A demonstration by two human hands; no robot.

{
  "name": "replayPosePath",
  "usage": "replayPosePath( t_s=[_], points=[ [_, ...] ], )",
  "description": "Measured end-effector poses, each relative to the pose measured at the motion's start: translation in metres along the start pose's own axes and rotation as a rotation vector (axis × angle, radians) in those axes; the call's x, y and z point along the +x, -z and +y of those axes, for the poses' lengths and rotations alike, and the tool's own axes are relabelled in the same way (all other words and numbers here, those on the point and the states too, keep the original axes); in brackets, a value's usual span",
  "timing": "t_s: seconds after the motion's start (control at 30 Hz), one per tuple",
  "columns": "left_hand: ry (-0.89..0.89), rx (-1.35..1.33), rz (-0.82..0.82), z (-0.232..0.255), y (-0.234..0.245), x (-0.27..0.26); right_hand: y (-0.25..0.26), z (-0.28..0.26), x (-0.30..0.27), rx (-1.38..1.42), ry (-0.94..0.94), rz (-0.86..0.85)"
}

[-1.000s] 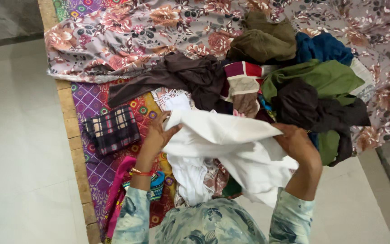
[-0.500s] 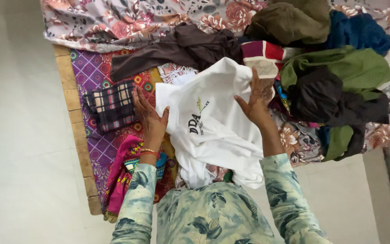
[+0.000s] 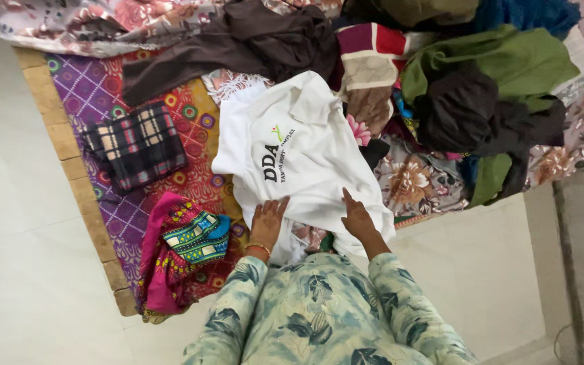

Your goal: The person picks up a dark garment from the floor and then folds a plaid scarf, a white polo shirt, and green trousers on a bed.

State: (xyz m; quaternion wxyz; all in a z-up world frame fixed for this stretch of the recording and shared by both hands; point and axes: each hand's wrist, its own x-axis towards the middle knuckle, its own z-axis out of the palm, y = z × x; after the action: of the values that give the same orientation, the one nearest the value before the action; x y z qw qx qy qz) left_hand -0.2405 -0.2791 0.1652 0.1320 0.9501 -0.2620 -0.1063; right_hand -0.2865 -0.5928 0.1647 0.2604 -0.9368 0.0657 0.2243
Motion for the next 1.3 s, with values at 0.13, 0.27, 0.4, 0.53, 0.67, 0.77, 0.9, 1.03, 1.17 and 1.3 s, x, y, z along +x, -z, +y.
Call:
replayPosePath(
  t_s=[0.13, 0.27, 0.4, 0.53, 0.67, 0.77, 0.9, 1.03, 1.17, 1.3],
  points=[
    [-0.045, 0.016, -0.177, -0.021, 0.027, 0.009, 0.007, -0.018, -0.010, -0.113, -0.167, -0.129],
    [0.066, -0.450, 0.186, -0.023, 0.085, 0.011, 0.024, -0.024, -0.017, -0.198, -0.020, 0.018],
    [0.185, -0.595, 0.365, -0.040, 0.098, 0.033, 0.017, -0.002, -0.013, -0.099, -0.177, -0.075],
    [0.491, -0.772, 0.378, -0.067, 0.117, 0.051, -0.009, 0.017, -0.004, -0.012, -0.066, -0.022],
    [0.462, -0.656, 0.264, -0.091, 0.165, 0.062, 0.028, 0.019, 0.021, 0.019, 0.027, 0.058],
    [0.390, -0.233, 0.128, -0.115, 0.170, 0.063, 0.096, 0.002, 0.048, 0.095, 0.146, 0.200],
    [0.309, -0.330, 0.391, -0.151, 0.158, 0.087, 0.194, -0.037, 0.072, 0.180, 0.198, 0.458],
    [0.161, -0.405, 0.723, -0.156, 0.210, 0.120, 0.293, -0.081, 0.074, 0.147, 0.376, 0.929],
    [0.153, -0.397, 0.935, -0.154, 0.290, 0.147, 0.364, -0.114, 0.069, 0.797, 0.752, 0.966],
    [0.192, -0.237, 1.102, -0.154, 0.337, 0.150, 0.395, -0.139, 0.044, 0.662, 0.675, 1.042]
  ],
)
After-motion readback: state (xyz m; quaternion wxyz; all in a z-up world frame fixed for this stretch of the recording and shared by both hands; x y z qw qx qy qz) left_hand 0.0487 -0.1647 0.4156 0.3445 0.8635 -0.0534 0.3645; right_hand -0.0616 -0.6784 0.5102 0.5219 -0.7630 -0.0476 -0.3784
